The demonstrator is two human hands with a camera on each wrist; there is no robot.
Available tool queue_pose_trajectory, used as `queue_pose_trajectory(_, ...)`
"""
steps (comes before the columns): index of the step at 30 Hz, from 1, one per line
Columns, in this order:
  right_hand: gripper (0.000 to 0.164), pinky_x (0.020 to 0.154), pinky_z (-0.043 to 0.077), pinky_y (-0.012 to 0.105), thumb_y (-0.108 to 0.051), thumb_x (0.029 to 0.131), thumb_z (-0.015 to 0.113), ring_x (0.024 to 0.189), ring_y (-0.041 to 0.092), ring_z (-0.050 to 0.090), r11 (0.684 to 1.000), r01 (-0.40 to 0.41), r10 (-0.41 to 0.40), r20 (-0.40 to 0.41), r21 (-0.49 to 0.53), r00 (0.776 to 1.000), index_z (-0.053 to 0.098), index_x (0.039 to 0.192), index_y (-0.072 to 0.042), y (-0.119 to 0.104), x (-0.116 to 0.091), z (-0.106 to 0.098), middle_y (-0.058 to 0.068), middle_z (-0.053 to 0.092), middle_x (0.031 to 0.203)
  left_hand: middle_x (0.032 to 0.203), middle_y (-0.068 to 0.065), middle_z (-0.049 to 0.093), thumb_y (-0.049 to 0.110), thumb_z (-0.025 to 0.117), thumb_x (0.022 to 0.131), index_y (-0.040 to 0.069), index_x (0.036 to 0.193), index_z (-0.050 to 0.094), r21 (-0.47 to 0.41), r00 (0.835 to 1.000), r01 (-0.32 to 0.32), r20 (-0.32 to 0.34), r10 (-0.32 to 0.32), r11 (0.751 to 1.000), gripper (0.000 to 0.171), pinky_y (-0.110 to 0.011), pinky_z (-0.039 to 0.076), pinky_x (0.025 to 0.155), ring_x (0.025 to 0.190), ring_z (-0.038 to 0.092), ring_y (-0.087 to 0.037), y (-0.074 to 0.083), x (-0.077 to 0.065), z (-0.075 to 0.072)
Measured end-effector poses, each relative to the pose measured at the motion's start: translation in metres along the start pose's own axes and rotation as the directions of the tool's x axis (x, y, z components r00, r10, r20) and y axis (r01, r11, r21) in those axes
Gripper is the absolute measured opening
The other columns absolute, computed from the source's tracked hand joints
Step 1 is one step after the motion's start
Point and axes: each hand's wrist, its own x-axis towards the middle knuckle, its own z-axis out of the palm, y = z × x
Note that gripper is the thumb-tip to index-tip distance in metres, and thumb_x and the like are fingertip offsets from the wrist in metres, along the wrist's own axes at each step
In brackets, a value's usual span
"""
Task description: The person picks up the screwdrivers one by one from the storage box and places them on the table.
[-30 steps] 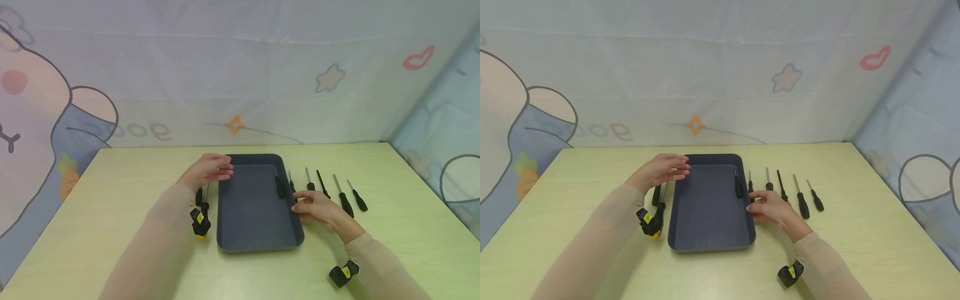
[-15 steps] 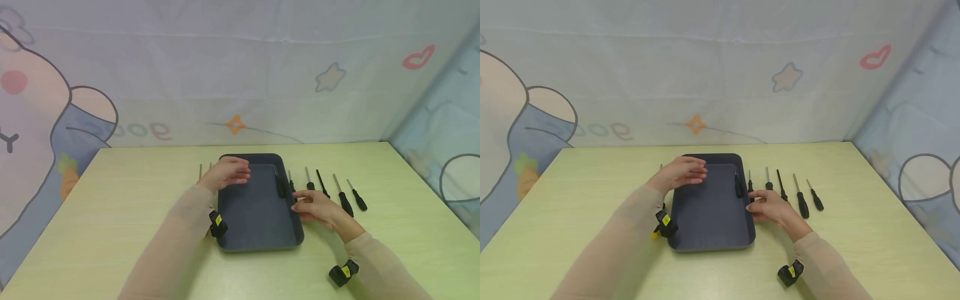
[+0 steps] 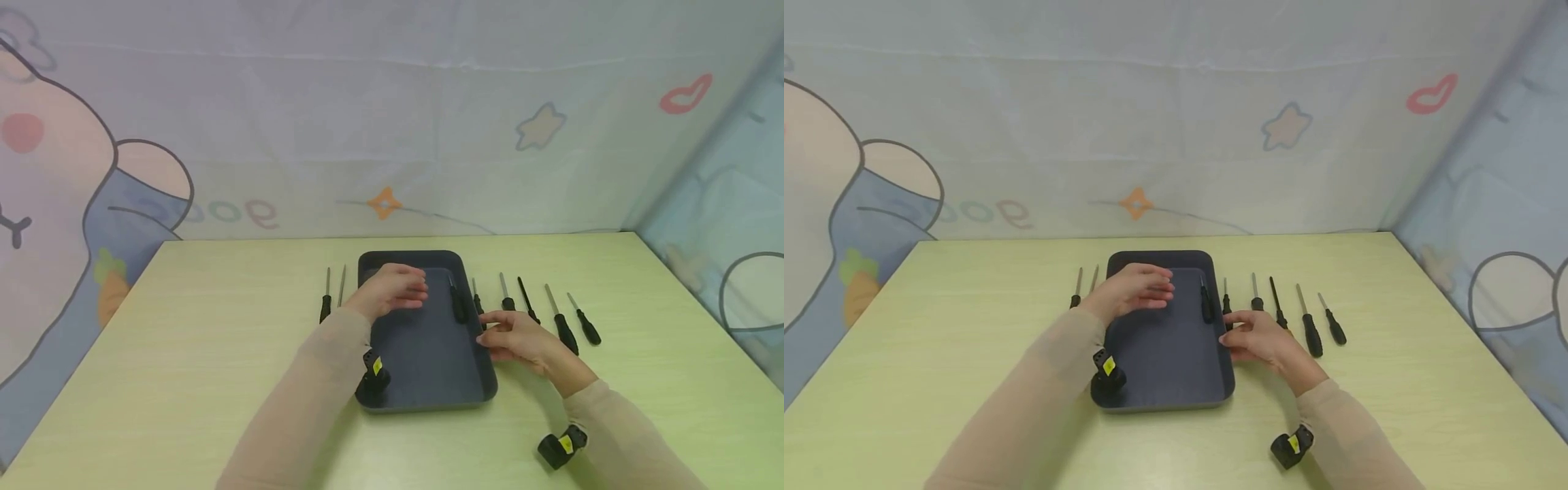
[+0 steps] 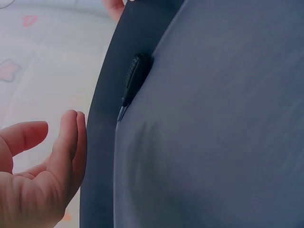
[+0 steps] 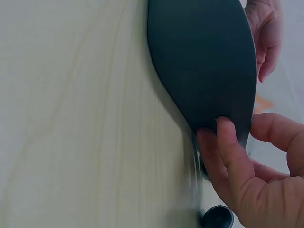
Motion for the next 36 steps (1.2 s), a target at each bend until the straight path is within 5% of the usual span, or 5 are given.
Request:
queue_pose_trajectory(7, 0.06, 0.072, 0.054, 0.029, 0.0, 0.089, 0.057, 0.086, 0.012, 0.061, 1.0, 0.008, -0.008, 0.014, 0.017, 1.0, 0.024, 0.137, 0.016, 0.002, 0.001, -0.002, 0.007, 0.059, 0.095, 0.118, -0.024, 0.055, 0.004, 0.049, 0.096, -0.005, 0.133, 0.046, -0.012, 1.0, 0.025, -0.01, -0.025, 1.0, 0.038, -0.033, 0.051, 0.084, 0.085, 0.059, -0.019, -0.006, 0.003, 0.008)
queue_pose_trajectory(20, 0.059, 0.073, 0.054, 0.031, -0.001, 0.089, 0.058, 0.086, 0.014, 0.061, 1.0, -0.006, 0.006, 0.001, 0.0, 1.0, 0.027, 0.136, 0.016, 0.002, -0.001, 0.0, 0.009, 0.06, 0.096, 0.124, -0.027, 0.05, 0.002, 0.049, 0.095, -0.008, 0.133, 0.043, -0.032, 0.996, 0.084, 0.017, -0.084, 0.996, 0.039, -0.037, 0.05, 0.087, 0.114, 0.052, -0.036, -0.024, 0.015, 0.027)
queue_pose_trajectory(32, 0.059, 0.073, 0.054, 0.03, 0.0, 0.088, 0.057, 0.084, 0.013, 0.061, 1.0, 0.0, 0.0, 0.0, 0.009, 1.0, 0.027, 0.136, 0.016, 0.002, -0.002, -0.003, 0.007, 0.06, 0.093, 0.124, -0.028, 0.05, 0.001, 0.046, 0.096, -0.013, 0.134, 0.036, -0.164, 0.993, 0.115, -0.008, -0.118, 0.98, 0.042, -0.038, 0.049, 0.089, 0.114, 0.052, -0.035, -0.03, 0.029, 0.046)
queue_pose_trajectory(36, 0.06, 0.073, 0.054, 0.03, -0.001, 0.088, 0.058, 0.085, 0.013, 0.061, 1.0, -0.002, 0.002, 0.003, 0.011, 1.0, 0.027, 0.136, 0.016, 0.002, -0.003, -0.002, 0.009, 0.06, 0.095, 0.126, -0.029, 0.049, 0.0, 0.043, 0.096, -0.012, 0.139, 0.028, -0.194, 0.989, 0.144, -0.009, -0.149, 0.97, 0.047, -0.039, 0.048, 0.091, 0.116, 0.051, -0.035, -0.022, 0.019, 0.05)
